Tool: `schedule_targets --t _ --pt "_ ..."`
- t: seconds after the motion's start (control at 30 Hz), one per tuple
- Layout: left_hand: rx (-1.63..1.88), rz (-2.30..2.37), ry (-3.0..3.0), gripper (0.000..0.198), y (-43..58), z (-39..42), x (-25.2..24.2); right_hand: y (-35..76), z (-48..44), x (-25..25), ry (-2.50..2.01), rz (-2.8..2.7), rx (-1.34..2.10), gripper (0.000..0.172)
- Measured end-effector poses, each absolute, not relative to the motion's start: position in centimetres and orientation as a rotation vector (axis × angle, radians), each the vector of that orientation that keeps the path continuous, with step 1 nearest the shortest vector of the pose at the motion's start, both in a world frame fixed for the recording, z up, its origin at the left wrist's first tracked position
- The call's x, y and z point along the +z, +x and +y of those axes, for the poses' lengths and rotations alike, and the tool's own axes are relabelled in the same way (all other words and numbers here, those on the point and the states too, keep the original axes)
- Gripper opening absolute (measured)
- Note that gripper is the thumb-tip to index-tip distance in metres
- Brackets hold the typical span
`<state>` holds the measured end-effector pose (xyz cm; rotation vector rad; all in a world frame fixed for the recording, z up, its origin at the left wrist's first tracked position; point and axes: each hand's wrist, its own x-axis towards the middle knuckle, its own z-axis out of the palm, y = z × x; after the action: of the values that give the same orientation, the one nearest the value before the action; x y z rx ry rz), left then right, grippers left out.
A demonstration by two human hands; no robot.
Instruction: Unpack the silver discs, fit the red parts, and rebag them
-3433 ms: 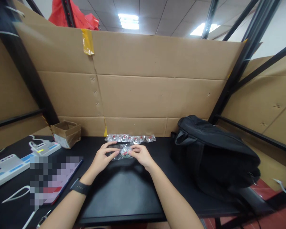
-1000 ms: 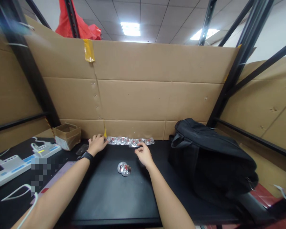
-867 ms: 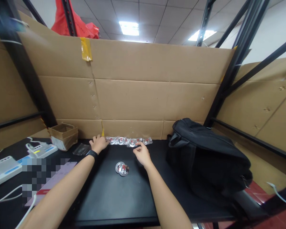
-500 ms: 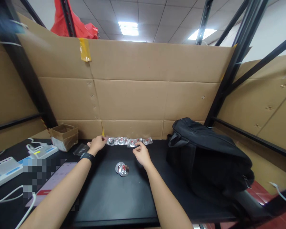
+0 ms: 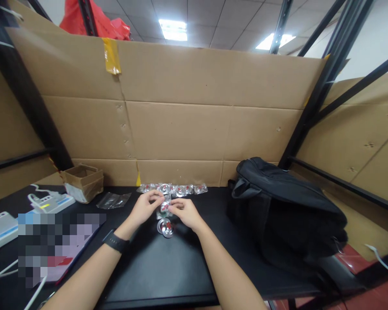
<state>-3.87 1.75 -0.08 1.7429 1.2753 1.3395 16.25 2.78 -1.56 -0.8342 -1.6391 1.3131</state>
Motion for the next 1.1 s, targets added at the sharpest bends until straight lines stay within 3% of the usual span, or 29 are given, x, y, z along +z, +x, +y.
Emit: schedule_targets --t 0.23,0.4,0.87,1.0,1.1 --pt "1.430 1.268 1.712 0.036 -3.2 1.8 -0.3 16.6 3.0 -1.2 -0.864 -1.541 1.207 0.033" --pt "1.406 1.292 1.838 0.023 -3.2 1.3 0.0 16.9 3.3 -1.0 -0.867 -1.491 1.080 0.025" --pt "1.278 1.163 1.815 0.027 -2.2 1.2 -0.8 17.1 2.9 -0.5 -0.848 -1.498 1.050 0.023" --pt "1.213 1.072 1.867 0.025 -2.7 1.1 -0.1 17.8 2.7 0.3 -0.818 -1.706 1.116 0.049" --pt "1.191 1.058 1.849 0.029 -3.2 1.2 0.3 18.0 2.6 0.5 -0.858 -1.855 1.044 0.040"
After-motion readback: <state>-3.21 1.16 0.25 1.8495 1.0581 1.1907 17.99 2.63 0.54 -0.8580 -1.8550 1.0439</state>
